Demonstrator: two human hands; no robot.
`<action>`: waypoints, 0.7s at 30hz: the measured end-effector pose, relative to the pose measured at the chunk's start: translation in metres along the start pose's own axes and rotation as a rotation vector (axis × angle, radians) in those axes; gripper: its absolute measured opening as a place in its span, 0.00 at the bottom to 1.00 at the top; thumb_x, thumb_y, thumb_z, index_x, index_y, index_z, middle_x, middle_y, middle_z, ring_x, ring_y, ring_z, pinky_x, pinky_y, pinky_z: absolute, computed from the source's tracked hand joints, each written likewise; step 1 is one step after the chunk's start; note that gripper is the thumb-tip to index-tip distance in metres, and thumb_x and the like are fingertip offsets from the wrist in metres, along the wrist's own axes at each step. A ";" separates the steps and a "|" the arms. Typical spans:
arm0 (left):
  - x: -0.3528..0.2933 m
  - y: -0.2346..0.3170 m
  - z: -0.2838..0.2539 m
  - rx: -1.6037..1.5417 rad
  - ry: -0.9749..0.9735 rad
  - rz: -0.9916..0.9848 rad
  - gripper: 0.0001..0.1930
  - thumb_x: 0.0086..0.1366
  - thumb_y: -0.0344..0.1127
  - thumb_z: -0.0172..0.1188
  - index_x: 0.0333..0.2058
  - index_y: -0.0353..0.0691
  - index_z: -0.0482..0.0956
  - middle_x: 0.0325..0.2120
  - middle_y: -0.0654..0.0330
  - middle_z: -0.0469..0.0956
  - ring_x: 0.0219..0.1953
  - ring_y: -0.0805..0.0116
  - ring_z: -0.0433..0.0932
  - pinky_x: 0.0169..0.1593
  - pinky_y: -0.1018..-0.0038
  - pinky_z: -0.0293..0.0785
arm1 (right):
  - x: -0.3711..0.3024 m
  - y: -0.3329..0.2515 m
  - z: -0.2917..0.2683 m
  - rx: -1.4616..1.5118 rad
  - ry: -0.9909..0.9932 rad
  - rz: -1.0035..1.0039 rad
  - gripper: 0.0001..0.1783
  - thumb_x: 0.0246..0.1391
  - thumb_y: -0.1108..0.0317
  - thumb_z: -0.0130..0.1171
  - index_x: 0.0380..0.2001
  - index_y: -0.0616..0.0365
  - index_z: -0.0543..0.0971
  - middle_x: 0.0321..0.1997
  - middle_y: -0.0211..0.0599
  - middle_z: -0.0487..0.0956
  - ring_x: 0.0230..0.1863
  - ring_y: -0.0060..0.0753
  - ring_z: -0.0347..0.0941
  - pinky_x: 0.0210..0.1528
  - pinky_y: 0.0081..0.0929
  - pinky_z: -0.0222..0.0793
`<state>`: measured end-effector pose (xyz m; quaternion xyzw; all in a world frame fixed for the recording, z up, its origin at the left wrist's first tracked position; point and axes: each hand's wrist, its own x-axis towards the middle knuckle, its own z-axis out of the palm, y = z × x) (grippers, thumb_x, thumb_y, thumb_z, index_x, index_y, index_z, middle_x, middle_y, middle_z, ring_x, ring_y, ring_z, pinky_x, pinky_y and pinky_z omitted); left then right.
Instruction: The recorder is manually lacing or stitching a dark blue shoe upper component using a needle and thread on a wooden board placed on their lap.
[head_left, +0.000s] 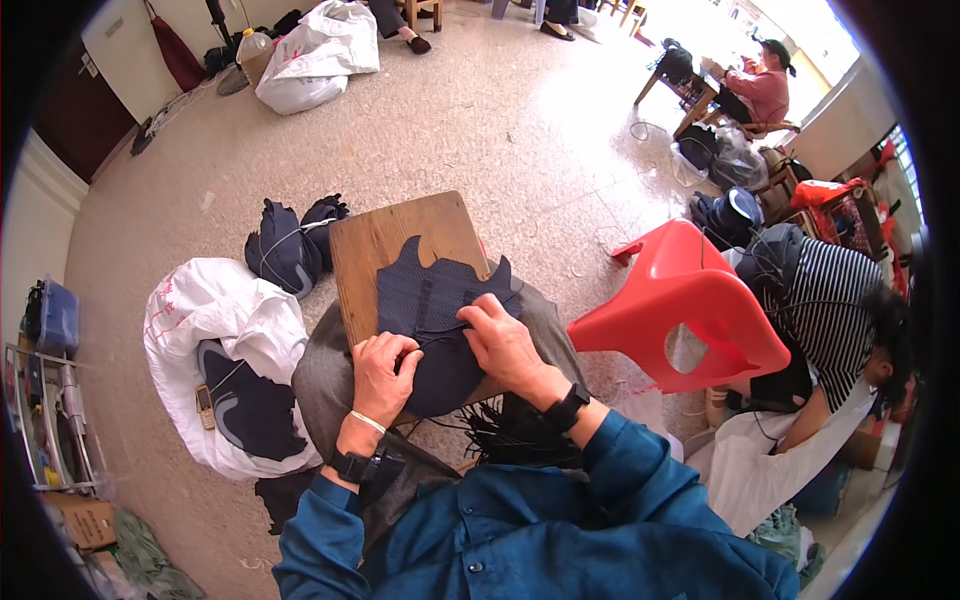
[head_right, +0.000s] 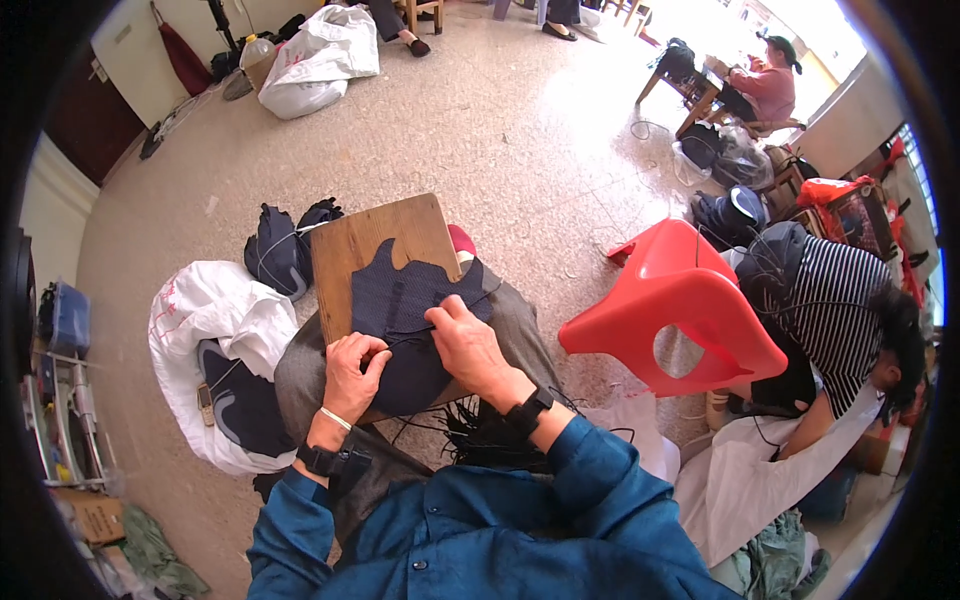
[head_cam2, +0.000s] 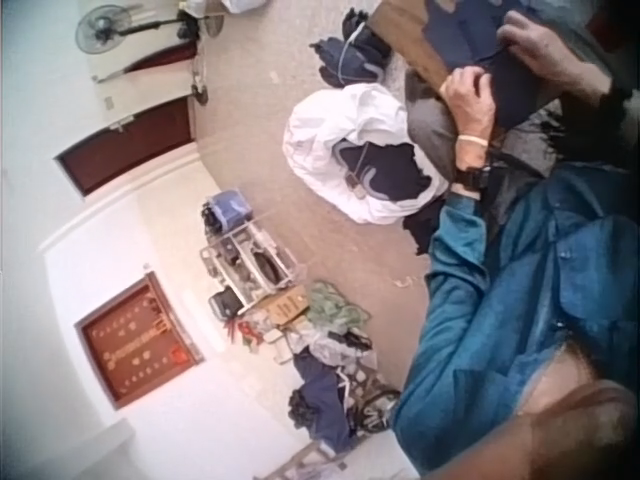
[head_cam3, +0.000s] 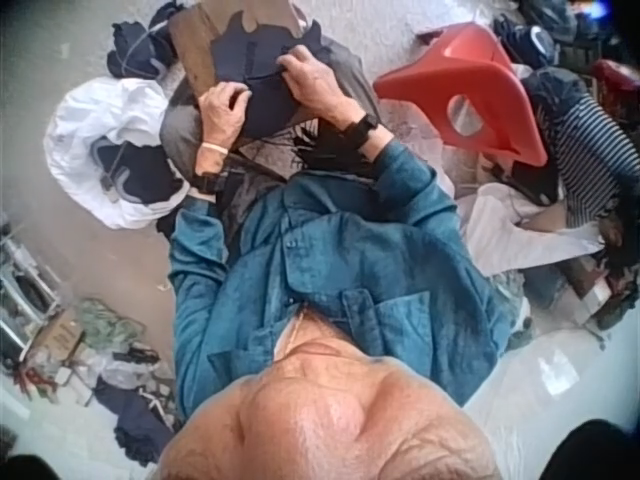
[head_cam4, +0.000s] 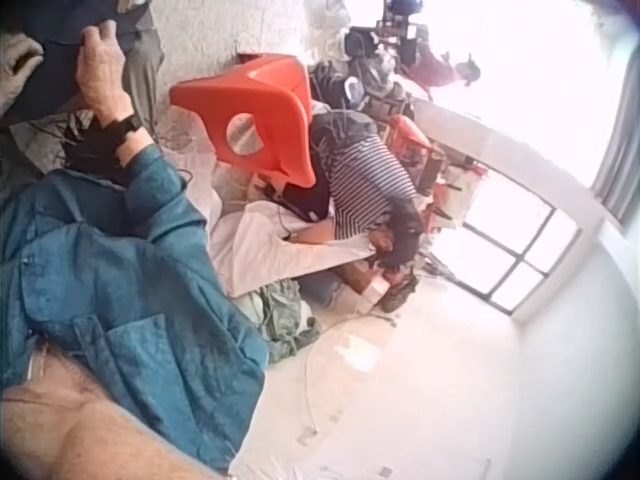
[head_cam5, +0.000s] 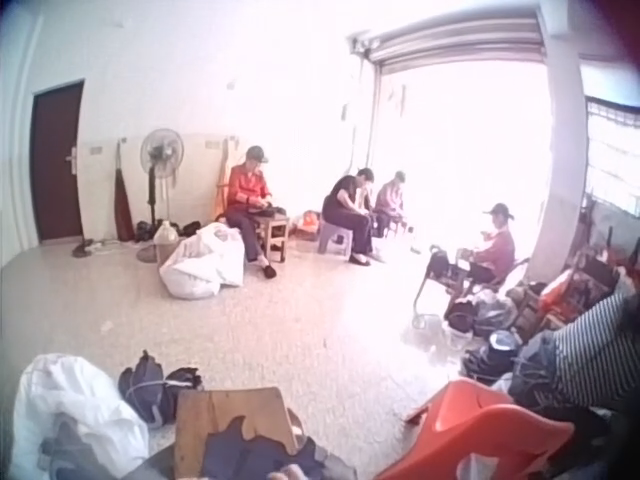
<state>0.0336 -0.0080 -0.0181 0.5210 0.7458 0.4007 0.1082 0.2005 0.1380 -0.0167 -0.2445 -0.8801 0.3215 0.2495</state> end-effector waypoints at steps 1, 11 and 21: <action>0.000 0.001 0.000 0.009 -0.029 0.001 0.04 0.59 0.32 0.68 0.31 0.44 0.81 0.26 0.64 0.77 0.33 0.60 0.77 0.47 0.64 0.65 | 0.004 0.005 0.001 -0.126 0.018 -0.115 0.08 0.52 0.75 0.60 0.38 0.59 0.78 0.44 0.43 0.73 0.44 0.48 0.75 0.46 0.39 0.72; 0.022 0.025 -0.001 0.004 -0.157 -0.128 0.17 0.59 0.31 0.67 0.49 0.45 0.82 0.23 0.63 0.81 0.29 0.60 0.80 0.47 0.64 0.68 | 0.033 0.005 -0.009 -0.042 -0.155 -0.212 0.05 0.53 0.74 0.59 0.32 0.58 0.74 0.29 0.41 0.79 0.36 0.50 0.78 0.42 0.42 0.71; 0.043 0.023 -0.036 -0.853 -0.364 -0.549 0.07 0.69 0.30 0.64 0.43 0.35 0.82 0.31 0.62 0.84 0.32 0.76 0.81 0.33 0.81 0.74 | 0.034 -0.002 -0.034 1.058 -0.262 0.476 0.11 0.68 0.76 0.50 0.49 0.64 0.78 0.39 0.33 0.81 0.43 0.20 0.77 0.47 0.22 0.76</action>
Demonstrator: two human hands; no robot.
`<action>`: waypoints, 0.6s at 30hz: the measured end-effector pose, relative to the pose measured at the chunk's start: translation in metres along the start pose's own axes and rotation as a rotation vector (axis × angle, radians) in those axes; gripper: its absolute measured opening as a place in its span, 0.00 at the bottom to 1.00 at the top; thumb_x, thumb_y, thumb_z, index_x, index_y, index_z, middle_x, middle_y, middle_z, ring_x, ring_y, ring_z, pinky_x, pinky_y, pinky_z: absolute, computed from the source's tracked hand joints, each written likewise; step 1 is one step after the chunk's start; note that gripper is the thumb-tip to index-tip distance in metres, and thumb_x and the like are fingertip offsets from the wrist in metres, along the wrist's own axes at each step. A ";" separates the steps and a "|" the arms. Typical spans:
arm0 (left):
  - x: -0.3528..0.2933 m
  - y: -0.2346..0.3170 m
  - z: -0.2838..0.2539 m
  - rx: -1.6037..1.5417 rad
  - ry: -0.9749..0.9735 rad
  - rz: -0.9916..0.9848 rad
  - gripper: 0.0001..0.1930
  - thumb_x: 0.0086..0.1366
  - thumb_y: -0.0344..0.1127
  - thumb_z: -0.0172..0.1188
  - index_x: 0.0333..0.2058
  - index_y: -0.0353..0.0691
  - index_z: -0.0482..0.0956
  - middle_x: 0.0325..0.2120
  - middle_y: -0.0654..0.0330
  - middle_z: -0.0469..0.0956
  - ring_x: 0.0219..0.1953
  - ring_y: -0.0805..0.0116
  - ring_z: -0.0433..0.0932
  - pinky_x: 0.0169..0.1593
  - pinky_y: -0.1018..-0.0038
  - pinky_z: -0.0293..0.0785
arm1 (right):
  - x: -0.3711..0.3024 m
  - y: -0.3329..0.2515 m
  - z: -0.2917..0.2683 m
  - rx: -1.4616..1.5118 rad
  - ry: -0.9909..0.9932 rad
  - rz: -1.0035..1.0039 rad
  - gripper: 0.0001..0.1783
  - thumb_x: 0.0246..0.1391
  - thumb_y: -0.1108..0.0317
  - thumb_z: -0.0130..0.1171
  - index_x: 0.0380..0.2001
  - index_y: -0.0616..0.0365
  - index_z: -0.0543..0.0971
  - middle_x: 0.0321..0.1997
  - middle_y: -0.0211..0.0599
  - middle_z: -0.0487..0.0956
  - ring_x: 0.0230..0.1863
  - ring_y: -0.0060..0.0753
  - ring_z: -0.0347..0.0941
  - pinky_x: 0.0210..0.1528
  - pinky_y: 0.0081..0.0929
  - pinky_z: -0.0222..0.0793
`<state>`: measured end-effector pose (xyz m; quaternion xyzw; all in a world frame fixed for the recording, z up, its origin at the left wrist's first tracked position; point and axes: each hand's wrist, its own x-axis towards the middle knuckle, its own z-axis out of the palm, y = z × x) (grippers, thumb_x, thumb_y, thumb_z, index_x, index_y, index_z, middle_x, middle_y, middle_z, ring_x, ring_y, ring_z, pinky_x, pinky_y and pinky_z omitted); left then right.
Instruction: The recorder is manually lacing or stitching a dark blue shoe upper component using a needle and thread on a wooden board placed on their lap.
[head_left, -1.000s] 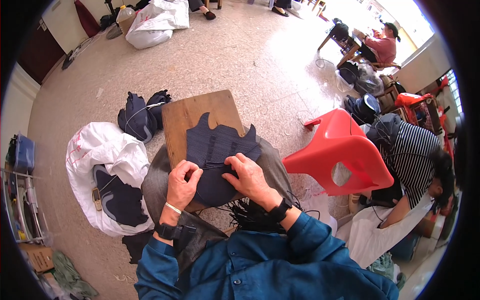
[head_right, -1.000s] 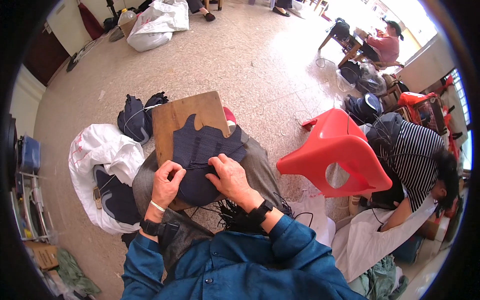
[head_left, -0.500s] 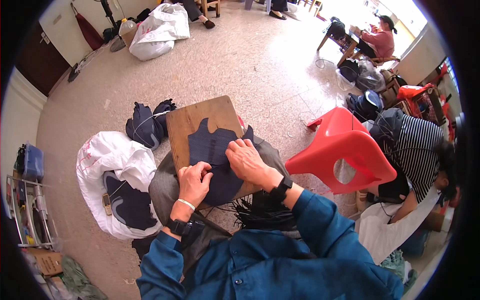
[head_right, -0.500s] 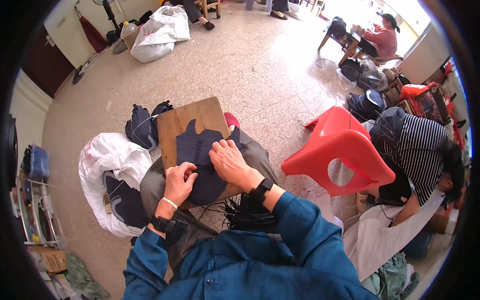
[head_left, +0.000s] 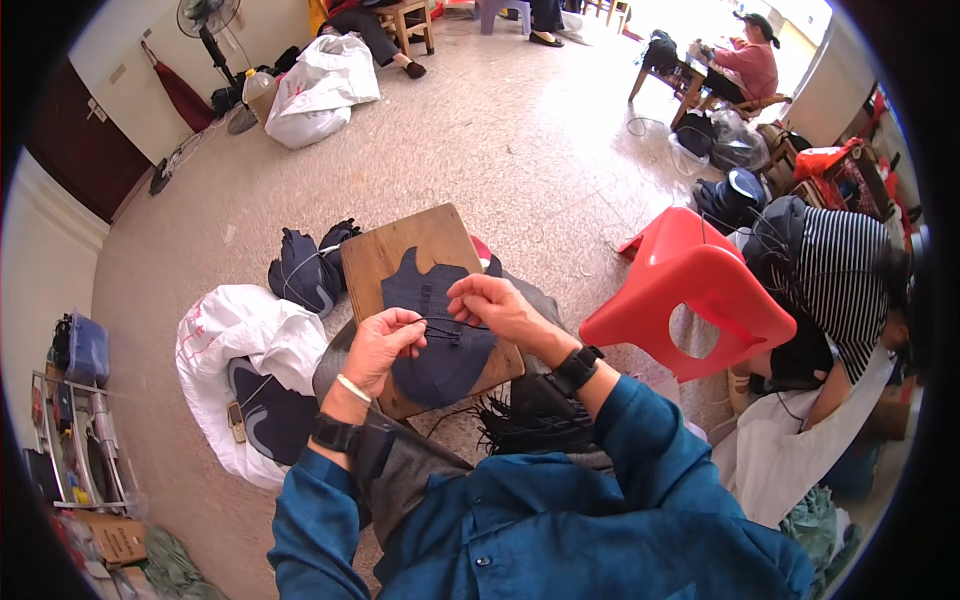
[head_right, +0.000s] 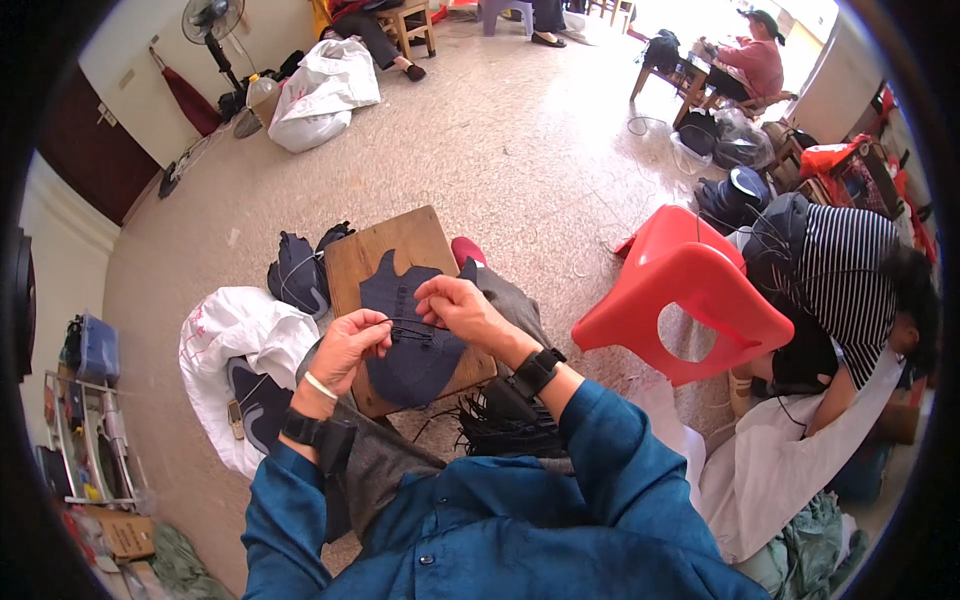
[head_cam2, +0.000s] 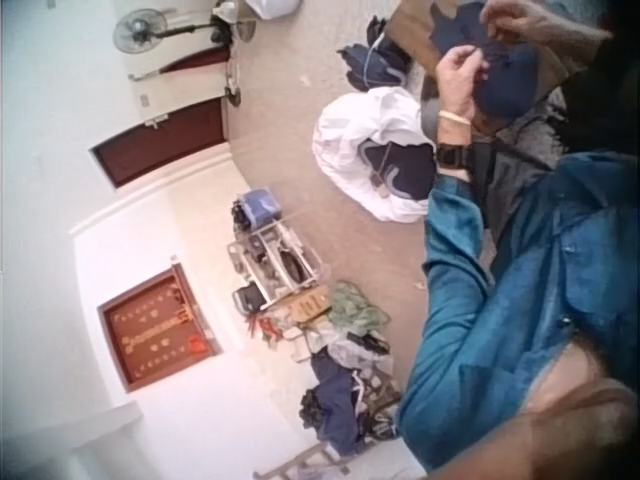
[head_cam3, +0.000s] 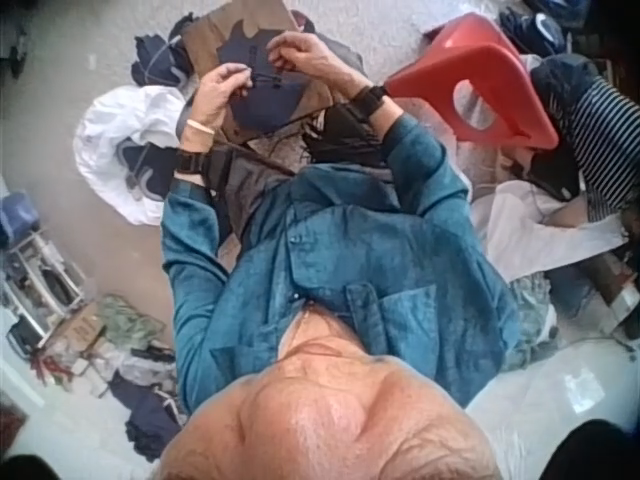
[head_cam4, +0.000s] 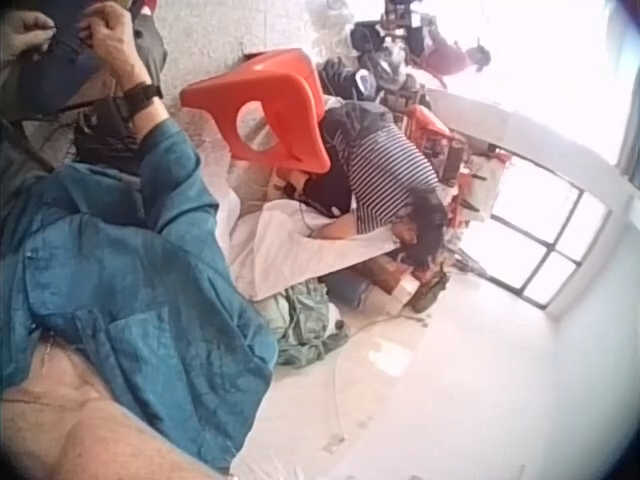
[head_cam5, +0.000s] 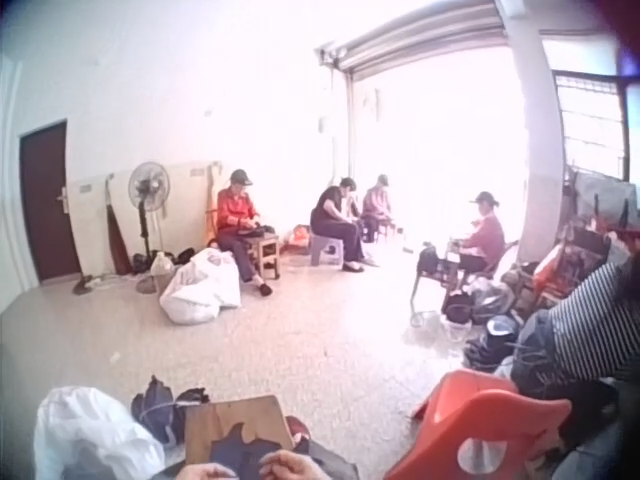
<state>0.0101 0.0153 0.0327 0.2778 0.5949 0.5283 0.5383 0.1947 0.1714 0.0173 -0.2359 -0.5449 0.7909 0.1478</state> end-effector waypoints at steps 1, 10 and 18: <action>-0.005 0.005 -0.001 -0.130 -0.054 -0.035 0.08 0.69 0.29 0.64 0.45 0.35 0.81 0.33 0.60 0.84 0.32 0.75 0.81 0.35 0.81 0.74 | 0.004 0.012 -0.005 -0.142 -0.023 -0.044 0.12 0.67 0.77 0.50 0.49 0.64 0.79 0.40 0.33 0.81 0.44 0.21 0.77 0.49 0.22 0.75; -0.046 0.051 0.020 -0.322 -0.161 0.037 0.13 0.74 0.31 0.58 0.52 0.31 0.79 0.45 0.48 0.84 0.46 0.62 0.85 0.55 0.70 0.81 | 0.000 0.023 0.029 -0.513 -0.086 -0.395 0.23 0.57 0.76 0.62 0.56 0.59 0.77 0.50 0.44 0.82 0.51 0.34 0.79 0.52 0.32 0.75; -0.047 0.047 0.023 -0.194 0.110 0.407 0.18 0.78 0.36 0.52 0.60 0.32 0.72 0.46 0.49 0.84 0.45 0.62 0.85 0.53 0.69 0.81 | 0.003 0.005 0.061 -0.301 0.027 -0.454 0.10 0.68 0.70 0.51 0.43 0.65 0.80 0.35 0.39 0.81 0.38 0.28 0.76 0.42 0.30 0.72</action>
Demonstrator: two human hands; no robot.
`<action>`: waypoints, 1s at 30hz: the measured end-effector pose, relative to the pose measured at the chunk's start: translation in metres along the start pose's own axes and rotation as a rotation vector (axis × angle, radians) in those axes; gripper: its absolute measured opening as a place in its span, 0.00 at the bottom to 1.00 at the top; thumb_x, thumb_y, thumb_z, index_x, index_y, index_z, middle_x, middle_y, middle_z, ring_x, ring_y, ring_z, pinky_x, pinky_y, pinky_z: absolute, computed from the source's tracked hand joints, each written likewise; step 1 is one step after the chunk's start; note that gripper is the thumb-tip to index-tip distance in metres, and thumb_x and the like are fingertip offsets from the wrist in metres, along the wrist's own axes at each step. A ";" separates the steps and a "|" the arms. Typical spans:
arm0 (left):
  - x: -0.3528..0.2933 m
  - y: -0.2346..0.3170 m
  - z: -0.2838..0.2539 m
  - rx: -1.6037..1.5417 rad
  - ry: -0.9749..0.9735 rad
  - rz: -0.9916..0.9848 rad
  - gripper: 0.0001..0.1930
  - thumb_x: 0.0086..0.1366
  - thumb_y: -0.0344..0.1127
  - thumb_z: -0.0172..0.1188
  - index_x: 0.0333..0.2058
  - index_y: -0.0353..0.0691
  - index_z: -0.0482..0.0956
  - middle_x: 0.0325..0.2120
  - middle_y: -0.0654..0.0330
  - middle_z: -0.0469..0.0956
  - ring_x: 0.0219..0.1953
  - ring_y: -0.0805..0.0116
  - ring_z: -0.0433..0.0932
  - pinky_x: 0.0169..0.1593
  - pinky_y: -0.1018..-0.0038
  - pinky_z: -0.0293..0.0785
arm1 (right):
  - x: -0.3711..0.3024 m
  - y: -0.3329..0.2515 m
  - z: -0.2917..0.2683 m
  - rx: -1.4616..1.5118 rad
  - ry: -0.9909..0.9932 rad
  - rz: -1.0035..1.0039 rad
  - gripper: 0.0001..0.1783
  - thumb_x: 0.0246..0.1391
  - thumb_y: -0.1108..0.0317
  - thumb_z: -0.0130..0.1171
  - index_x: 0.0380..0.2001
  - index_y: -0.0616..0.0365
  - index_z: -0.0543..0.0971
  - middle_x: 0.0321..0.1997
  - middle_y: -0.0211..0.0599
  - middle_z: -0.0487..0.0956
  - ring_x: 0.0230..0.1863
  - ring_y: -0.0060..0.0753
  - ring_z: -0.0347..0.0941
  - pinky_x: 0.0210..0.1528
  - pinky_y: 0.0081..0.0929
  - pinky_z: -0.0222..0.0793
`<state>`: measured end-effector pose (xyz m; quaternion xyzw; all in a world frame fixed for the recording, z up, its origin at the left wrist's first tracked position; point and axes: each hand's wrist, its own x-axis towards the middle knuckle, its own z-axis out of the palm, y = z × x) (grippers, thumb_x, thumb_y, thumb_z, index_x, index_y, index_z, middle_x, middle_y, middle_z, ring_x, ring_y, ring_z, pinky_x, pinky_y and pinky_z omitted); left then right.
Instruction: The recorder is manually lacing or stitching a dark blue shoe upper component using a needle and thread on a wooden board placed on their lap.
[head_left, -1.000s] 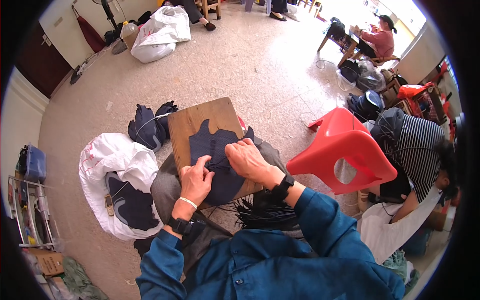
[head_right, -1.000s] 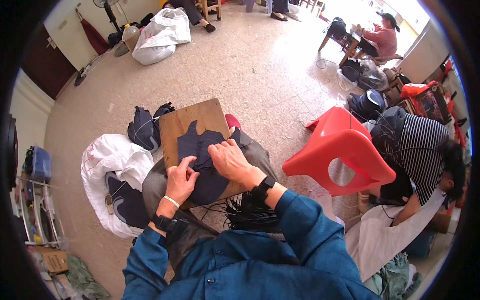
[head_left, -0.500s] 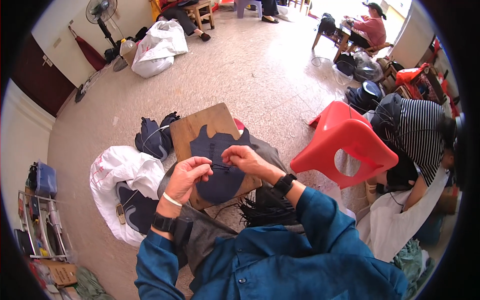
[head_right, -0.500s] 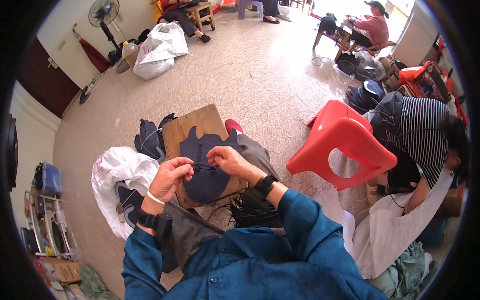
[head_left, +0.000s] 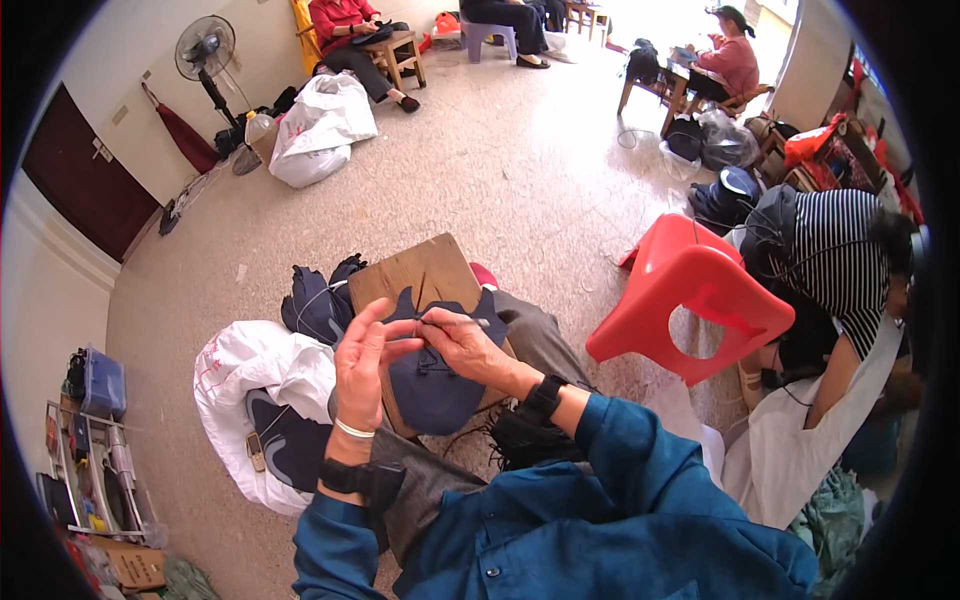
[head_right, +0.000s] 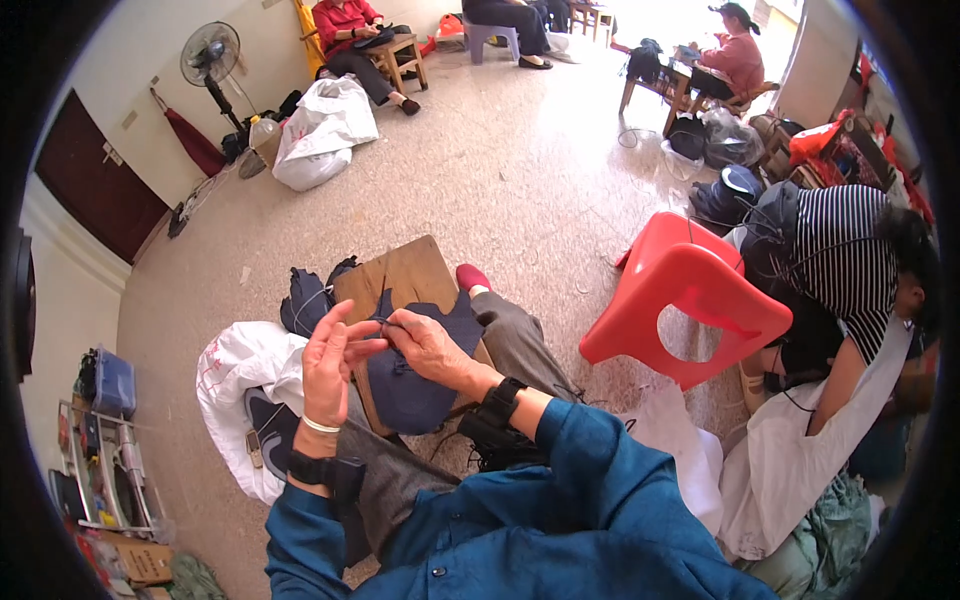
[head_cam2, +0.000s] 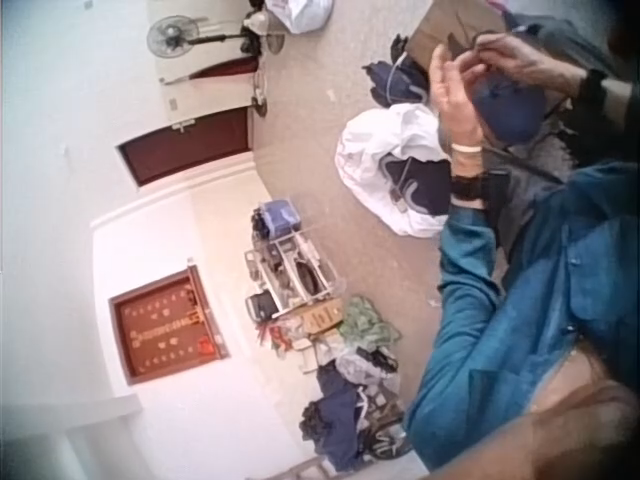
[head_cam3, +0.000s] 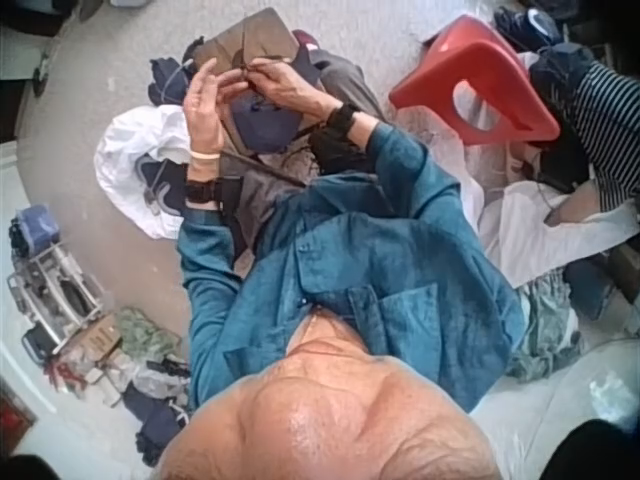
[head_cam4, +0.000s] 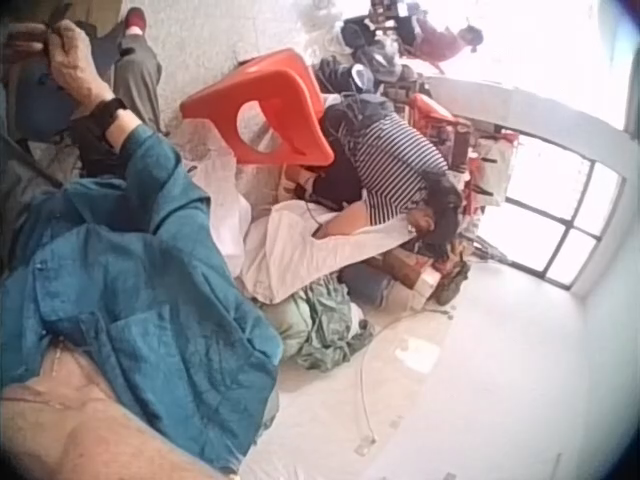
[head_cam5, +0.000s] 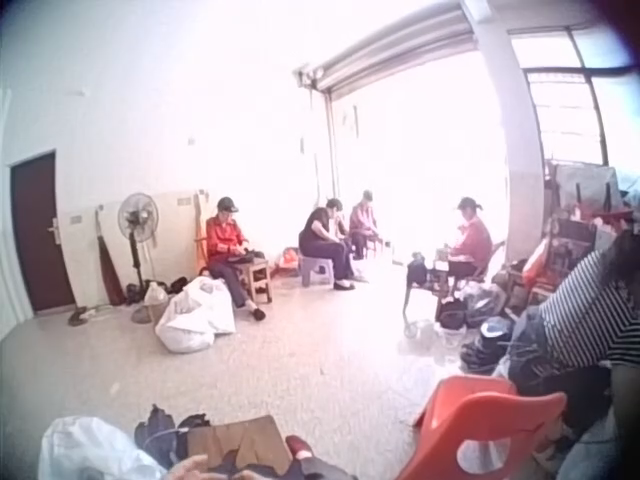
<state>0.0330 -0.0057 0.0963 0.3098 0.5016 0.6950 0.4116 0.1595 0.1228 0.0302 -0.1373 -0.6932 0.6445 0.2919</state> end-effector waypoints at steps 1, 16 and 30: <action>-0.001 -0.014 -0.005 -0.003 -0.002 0.004 0.18 0.78 0.36 0.52 0.60 0.32 0.72 0.46 0.49 0.84 0.45 0.62 0.85 0.53 0.69 0.81 | 0.001 -0.004 0.000 -0.006 0.030 -0.055 0.11 0.69 0.71 0.50 0.42 0.66 0.79 0.34 0.37 0.80 0.37 0.27 0.76 0.41 0.29 0.72; -0.017 -0.139 -0.022 1.354 0.114 0.146 0.48 0.59 0.50 0.71 0.68 0.28 0.57 0.71 0.39 0.55 0.73 0.38 0.50 0.75 0.52 0.45 | 0.025 -0.043 -0.002 0.335 -0.057 0.128 0.09 0.74 0.68 0.47 0.42 0.61 0.74 0.38 0.32 0.76 0.40 0.24 0.75 0.48 0.24 0.73; -0.023 -0.145 -0.021 1.387 0.124 0.106 0.47 0.63 0.56 0.66 0.68 0.29 0.58 0.72 0.42 0.53 0.76 0.43 0.47 0.76 0.48 0.41 | 0.037 -0.085 -0.013 0.303 -0.144 0.020 0.12 0.76 0.66 0.44 0.42 0.61 0.74 0.41 0.35 0.79 0.45 0.29 0.76 0.54 0.30 0.73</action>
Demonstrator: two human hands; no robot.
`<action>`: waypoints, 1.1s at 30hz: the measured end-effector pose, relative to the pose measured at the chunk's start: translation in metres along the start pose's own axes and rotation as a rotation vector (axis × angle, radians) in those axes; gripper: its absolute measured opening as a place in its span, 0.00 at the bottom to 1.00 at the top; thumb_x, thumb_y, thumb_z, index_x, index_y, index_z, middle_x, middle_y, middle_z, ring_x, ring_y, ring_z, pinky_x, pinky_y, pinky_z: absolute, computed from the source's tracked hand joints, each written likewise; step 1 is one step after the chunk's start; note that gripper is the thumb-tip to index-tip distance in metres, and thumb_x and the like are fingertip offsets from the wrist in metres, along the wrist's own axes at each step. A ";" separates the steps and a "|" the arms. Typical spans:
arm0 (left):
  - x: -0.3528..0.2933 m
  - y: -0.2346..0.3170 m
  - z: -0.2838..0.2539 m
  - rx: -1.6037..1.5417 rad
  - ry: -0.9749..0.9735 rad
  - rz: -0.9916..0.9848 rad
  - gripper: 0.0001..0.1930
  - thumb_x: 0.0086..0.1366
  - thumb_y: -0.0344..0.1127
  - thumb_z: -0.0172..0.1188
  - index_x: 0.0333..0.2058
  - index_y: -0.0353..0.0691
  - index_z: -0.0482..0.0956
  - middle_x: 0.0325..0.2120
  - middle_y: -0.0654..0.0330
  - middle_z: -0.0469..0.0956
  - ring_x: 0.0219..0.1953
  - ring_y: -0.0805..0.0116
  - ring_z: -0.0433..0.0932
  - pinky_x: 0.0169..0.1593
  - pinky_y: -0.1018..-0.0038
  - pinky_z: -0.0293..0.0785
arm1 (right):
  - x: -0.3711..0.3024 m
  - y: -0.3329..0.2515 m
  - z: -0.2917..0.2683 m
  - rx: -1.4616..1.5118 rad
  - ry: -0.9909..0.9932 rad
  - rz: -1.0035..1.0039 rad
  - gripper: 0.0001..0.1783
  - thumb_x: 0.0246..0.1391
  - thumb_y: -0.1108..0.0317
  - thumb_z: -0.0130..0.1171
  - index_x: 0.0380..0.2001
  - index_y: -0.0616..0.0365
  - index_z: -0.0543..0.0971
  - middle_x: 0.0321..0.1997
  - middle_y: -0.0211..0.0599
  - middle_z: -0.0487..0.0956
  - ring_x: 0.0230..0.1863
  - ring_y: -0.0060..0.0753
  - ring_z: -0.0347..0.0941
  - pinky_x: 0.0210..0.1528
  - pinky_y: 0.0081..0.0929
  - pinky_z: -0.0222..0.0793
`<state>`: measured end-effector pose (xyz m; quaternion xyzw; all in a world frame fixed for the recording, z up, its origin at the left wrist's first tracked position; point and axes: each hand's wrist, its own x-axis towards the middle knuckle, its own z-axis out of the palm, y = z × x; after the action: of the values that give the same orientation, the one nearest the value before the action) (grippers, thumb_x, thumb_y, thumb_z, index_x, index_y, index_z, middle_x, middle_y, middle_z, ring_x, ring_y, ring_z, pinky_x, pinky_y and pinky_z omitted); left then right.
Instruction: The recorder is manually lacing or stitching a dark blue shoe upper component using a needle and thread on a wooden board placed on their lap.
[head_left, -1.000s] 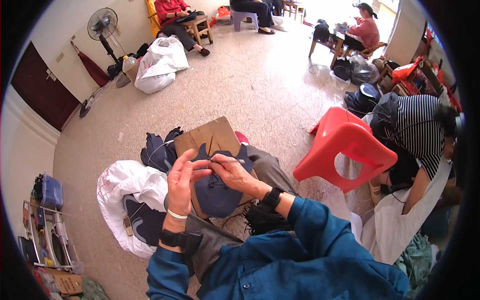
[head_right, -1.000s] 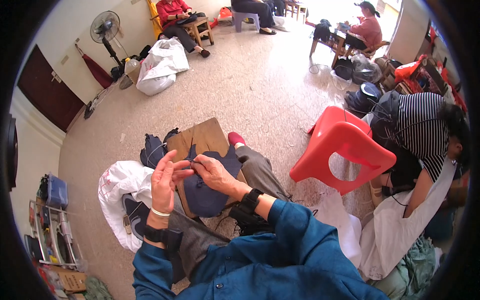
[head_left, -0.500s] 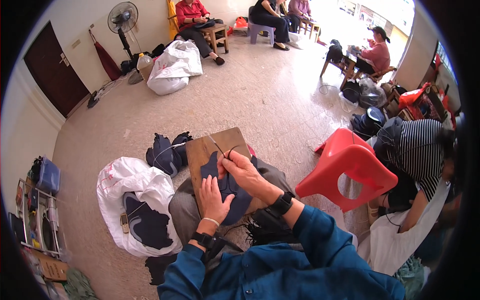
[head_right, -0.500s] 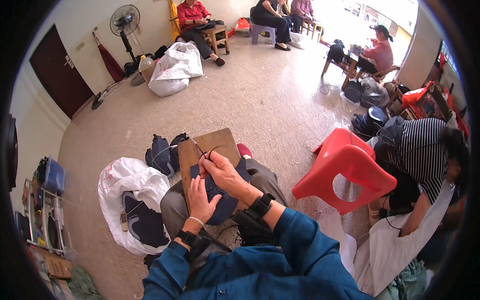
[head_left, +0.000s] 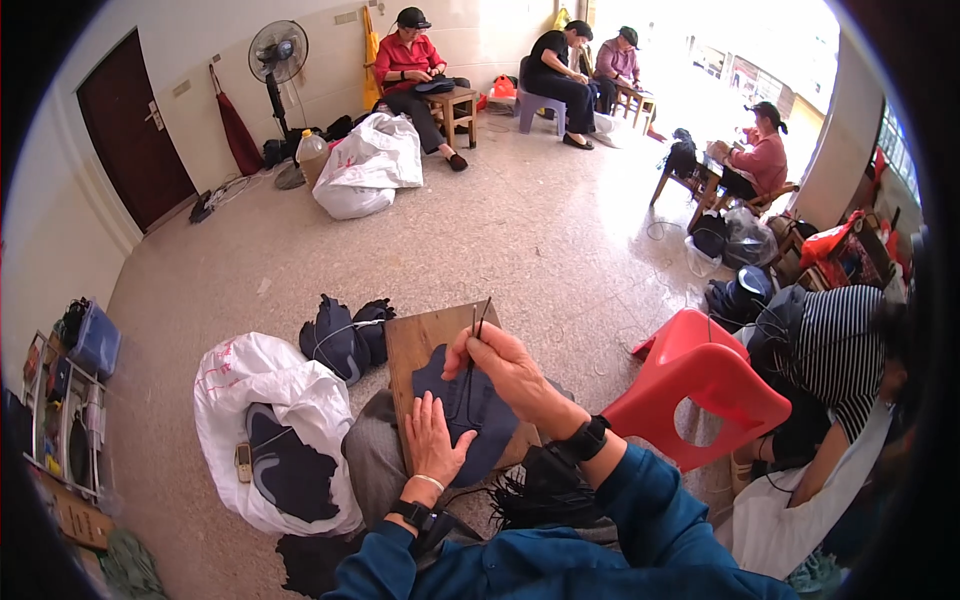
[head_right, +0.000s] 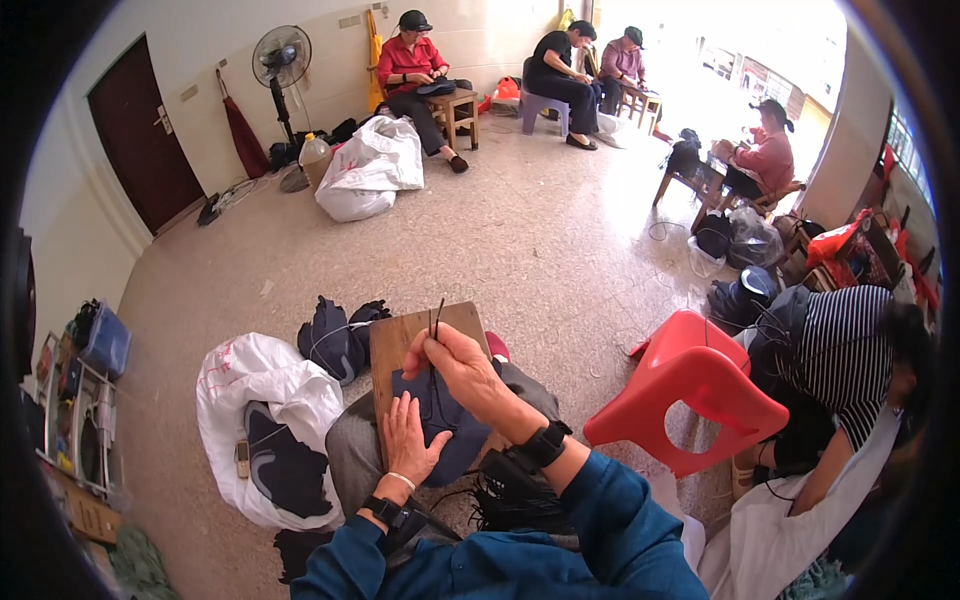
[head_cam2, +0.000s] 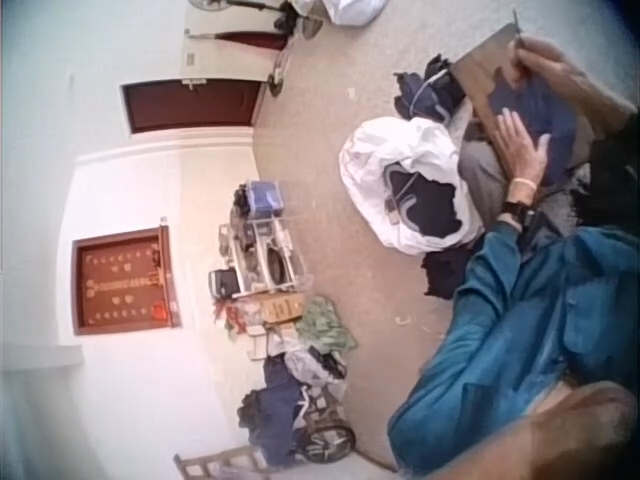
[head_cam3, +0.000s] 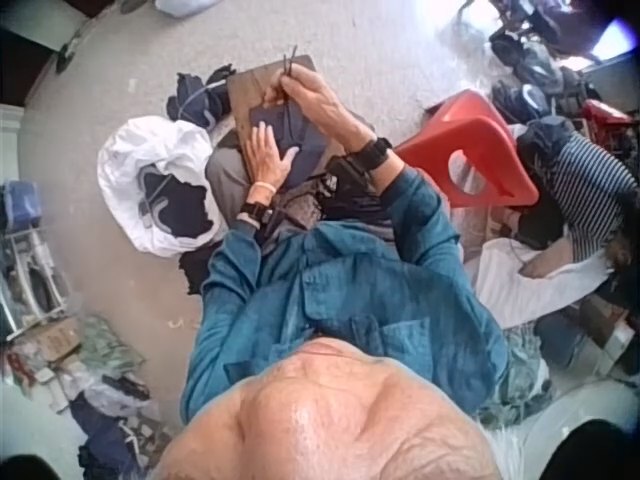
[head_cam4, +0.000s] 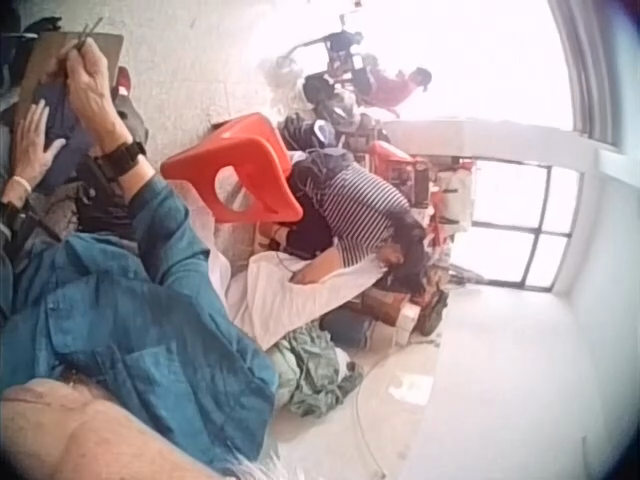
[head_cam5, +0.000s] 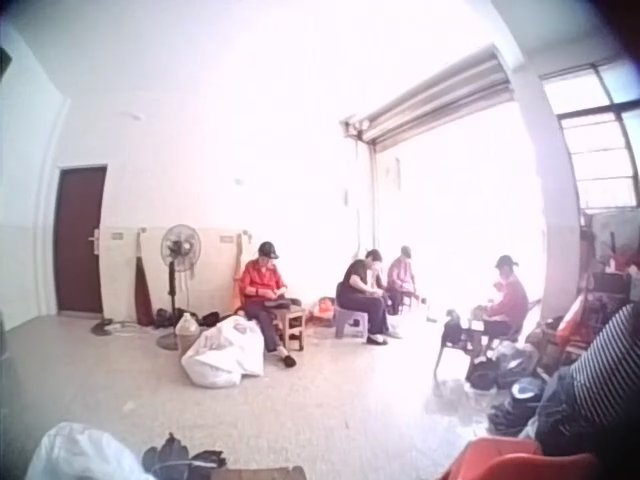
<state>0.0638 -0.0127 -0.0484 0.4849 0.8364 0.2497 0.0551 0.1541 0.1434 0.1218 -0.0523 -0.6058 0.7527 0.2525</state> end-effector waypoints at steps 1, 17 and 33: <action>0.000 0.000 0.000 0.000 0.001 -0.003 0.47 0.63 0.56 0.66 0.68 0.29 0.58 0.72 0.42 0.53 0.76 0.43 0.47 0.76 0.48 0.41 | 0.000 0.001 -0.001 0.000 -0.003 0.001 0.12 0.76 0.66 0.44 0.42 0.61 0.74 0.41 0.35 0.79 0.45 0.29 0.76 0.54 0.30 0.73; -0.002 -0.002 -0.001 0.011 0.005 0.011 0.46 0.63 0.56 0.65 0.69 0.29 0.58 0.73 0.42 0.53 0.76 0.45 0.46 0.76 0.48 0.41 | 0.004 -0.012 -0.014 -0.016 -0.021 0.059 0.13 0.75 0.65 0.47 0.50 0.62 0.76 0.48 0.40 0.82 0.52 0.32 0.79 0.58 0.32 0.74; 0.000 -0.001 -0.003 0.000 -0.001 0.005 0.45 0.63 0.55 0.66 0.69 0.30 0.58 0.73 0.45 0.53 0.77 0.47 0.46 0.76 0.50 0.41 | 0.011 -0.027 -0.026 0.085 0.026 0.186 0.14 0.75 0.64 0.47 0.49 0.62 0.76 0.51 0.43 0.81 0.56 0.37 0.79 0.63 0.39 0.75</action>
<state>0.0618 -0.0149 -0.0463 0.4869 0.8352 0.2497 0.0550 0.1630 0.1755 0.1426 -0.1073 -0.5627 0.7970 0.1914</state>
